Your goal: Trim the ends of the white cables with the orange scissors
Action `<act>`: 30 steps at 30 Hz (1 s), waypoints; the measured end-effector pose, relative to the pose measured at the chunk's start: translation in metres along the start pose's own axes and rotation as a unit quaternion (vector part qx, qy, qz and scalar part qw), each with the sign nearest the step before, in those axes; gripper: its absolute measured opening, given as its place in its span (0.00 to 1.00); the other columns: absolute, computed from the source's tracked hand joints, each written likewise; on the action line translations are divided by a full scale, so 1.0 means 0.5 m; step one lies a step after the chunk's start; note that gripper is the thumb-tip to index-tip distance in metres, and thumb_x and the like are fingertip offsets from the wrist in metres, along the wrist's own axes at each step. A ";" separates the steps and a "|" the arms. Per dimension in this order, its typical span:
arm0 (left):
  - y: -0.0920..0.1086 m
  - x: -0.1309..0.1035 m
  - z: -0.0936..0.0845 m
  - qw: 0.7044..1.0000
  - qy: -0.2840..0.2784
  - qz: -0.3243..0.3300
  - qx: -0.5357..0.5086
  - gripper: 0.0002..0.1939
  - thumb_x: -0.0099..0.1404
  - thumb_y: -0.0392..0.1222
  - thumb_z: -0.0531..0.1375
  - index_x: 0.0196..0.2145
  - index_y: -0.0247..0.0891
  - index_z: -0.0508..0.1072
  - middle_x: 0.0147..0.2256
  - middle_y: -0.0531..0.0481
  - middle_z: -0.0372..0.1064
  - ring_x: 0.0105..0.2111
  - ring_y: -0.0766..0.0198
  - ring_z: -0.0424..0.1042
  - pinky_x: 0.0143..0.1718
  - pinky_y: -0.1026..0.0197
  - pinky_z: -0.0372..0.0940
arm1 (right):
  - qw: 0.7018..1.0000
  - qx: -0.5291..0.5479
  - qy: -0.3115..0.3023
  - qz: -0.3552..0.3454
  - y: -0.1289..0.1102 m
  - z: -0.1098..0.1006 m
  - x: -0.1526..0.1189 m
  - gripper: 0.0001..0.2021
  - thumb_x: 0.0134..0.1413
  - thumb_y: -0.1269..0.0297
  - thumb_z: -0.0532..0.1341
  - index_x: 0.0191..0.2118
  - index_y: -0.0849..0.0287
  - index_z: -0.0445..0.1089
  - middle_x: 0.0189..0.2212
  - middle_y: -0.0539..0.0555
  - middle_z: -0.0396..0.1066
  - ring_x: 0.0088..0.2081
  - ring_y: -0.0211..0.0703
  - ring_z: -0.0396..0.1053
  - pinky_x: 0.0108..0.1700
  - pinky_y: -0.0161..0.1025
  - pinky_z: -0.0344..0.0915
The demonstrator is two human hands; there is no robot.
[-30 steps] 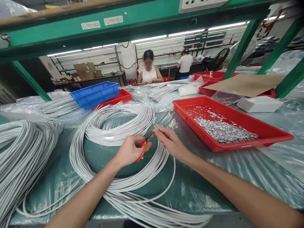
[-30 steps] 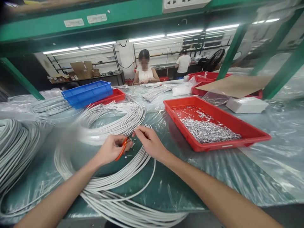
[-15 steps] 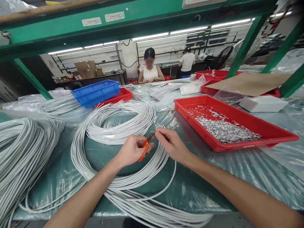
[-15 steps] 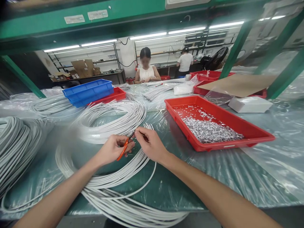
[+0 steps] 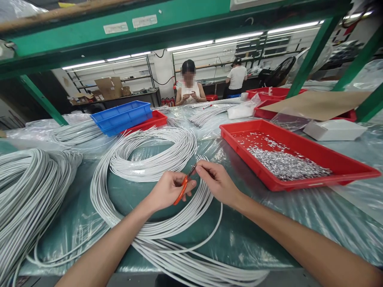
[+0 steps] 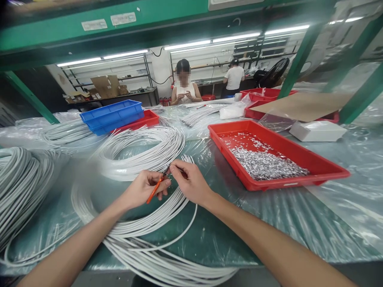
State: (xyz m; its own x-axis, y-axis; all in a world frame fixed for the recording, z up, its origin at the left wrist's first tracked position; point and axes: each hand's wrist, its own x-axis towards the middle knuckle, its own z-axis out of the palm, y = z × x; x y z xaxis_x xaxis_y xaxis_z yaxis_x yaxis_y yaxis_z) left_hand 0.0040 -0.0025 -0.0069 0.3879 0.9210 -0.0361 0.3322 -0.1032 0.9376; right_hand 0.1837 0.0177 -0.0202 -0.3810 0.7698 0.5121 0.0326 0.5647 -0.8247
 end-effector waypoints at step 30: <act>-0.007 0.004 -0.011 1.000 -0.009 -0.011 0.024 0.23 0.60 0.56 0.62 0.21 0.33 0.71 0.19 0.50 0.68 0.18 0.67 0.70 0.20 0.67 0.59 | 0.995 0.027 -0.002 0.094 0.001 -0.029 0.027 0.13 0.56 0.56 0.62 0.27 0.61 0.73 0.22 0.51 0.72 0.25 0.37 0.65 0.27 0.35 0.58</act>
State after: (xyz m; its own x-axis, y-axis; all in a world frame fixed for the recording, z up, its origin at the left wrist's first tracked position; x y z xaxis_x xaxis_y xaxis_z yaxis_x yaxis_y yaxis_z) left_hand -0.0011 0.0017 -0.0086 0.3946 0.9167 -0.0637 0.3815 -0.1003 0.9189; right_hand 0.1920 0.0325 -0.0104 -0.3772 0.8592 0.3457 0.0539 0.3930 -0.9180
